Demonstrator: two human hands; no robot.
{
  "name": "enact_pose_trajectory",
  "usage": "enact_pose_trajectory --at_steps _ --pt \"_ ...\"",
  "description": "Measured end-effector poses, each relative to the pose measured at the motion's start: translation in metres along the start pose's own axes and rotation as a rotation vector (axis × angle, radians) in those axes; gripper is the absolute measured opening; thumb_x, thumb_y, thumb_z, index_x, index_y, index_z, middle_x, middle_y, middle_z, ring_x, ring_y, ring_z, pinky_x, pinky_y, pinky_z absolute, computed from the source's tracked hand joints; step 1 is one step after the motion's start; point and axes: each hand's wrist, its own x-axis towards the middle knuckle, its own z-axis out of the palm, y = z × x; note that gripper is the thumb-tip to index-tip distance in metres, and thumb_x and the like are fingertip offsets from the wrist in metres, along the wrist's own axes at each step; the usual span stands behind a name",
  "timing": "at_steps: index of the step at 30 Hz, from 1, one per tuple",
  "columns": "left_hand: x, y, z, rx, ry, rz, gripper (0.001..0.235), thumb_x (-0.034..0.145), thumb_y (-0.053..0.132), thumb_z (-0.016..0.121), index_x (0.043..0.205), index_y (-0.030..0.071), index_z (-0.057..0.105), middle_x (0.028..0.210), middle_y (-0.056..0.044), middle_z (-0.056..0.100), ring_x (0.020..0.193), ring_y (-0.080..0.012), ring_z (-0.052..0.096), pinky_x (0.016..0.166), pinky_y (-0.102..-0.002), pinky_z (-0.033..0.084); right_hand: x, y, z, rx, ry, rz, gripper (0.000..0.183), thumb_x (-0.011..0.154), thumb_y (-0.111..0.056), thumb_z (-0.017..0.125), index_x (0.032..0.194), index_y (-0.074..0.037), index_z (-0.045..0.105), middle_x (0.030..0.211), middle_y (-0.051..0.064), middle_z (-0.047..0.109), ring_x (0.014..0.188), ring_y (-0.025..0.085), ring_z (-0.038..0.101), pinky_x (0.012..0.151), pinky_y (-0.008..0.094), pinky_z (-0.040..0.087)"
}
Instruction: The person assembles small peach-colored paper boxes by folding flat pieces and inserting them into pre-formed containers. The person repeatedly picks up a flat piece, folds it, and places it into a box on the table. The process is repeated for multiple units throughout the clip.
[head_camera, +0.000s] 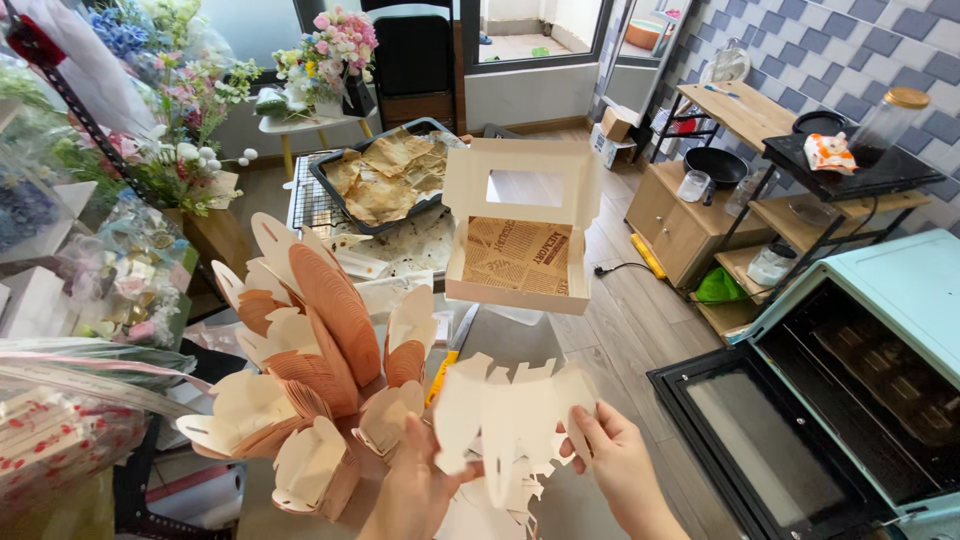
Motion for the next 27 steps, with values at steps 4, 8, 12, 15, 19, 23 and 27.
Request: enact_pose_trajectory --at_steps 4,8,12,15,19,23,27 --pt "-0.011 0.04 0.022 0.694 -0.37 -0.137 0.064 0.094 0.022 0.063 0.155 0.019 0.043 0.133 -0.002 0.063 0.108 -0.0142 0.064 0.084 -0.034 0.059 -0.01 -0.019 0.002 -0.131 -0.059 -0.029 0.031 0.092 -0.024 0.065 0.118 -0.01 0.072 0.074 0.006 0.072 0.052 0.013 0.057 0.044 0.029 0.038" --pt "-0.008 0.052 0.039 1.298 -0.248 -0.22 0.06 0.083 0.024 0.082 0.14 0.018 0.065 0.101 -0.013 0.068 0.083 -0.0218 0.061 0.073 -0.032 0.051 -0.025 -0.039 0.021 -0.348 -0.054 -0.024 0.03 0.095 -0.029 0.064 0.115 -0.012 0.078 0.068 0.005 0.075 0.05 0.014 0.063 0.046 0.028 0.042" --pt "-0.002 0.043 0.043 1.508 -0.108 0.047 0.048 0.068 0.029 0.092 0.098 0.002 0.066 0.099 -0.008 0.059 0.086 -0.0222 0.057 0.077 -0.035 0.051 -0.035 -0.048 0.03 -0.45 -0.032 -0.271 0.028 0.095 -0.026 0.065 0.11 -0.007 0.078 0.068 0.002 0.076 0.058 0.007 0.064 0.052 0.025 0.05" --pt "-0.003 0.038 0.035 1.465 -0.185 0.237 0.034 0.064 0.027 0.095 0.078 0.002 0.075 0.111 -0.007 0.061 0.104 -0.0187 0.06 0.087 -0.036 0.052 -0.035 -0.053 0.024 -0.472 -0.06 -0.229 0.028 0.094 -0.028 0.065 0.108 -0.007 0.079 0.066 0.004 0.071 0.056 0.008 0.058 0.052 0.027 0.051" --pt "0.002 0.03 0.026 1.433 -0.228 0.374 0.022 0.066 0.025 0.094 0.078 0.008 0.085 0.138 -0.01 0.058 0.12 -0.0291 0.056 0.095 -0.043 0.047 -0.04 -0.055 0.015 -0.409 -0.078 -0.147 0.025 0.093 -0.021 0.068 0.11 -0.01 0.082 0.072 0.007 0.075 0.061 0.01 0.061 0.053 0.03 0.052" --pt "0.013 0.017 0.027 0.769 -0.016 -0.178 0.024 0.075 0.022 0.087 0.088 0.004 0.078 0.111 -0.008 0.067 0.095 -0.0201 0.068 0.082 -0.037 0.054 -0.046 -0.049 0.014 -0.368 -0.075 -0.69 0.03 0.087 -0.002 0.07 0.116 -0.007 0.078 0.094 0.007 0.085 0.082 0.009 0.078 0.068 0.025 0.061" --pt "0.016 0.019 0.025 0.451 0.083 -0.318 0.022 0.08 0.02 0.084 0.092 0.007 0.071 0.094 -0.003 0.075 0.089 -0.014 0.073 0.082 -0.033 0.062 -0.047 -0.041 0.011 -0.296 -0.013 -0.741 0.028 0.084 0.006 0.07 0.108 -0.005 0.081 0.105 0.01 0.083 0.077 0.011 0.077 0.063 0.025 0.062"
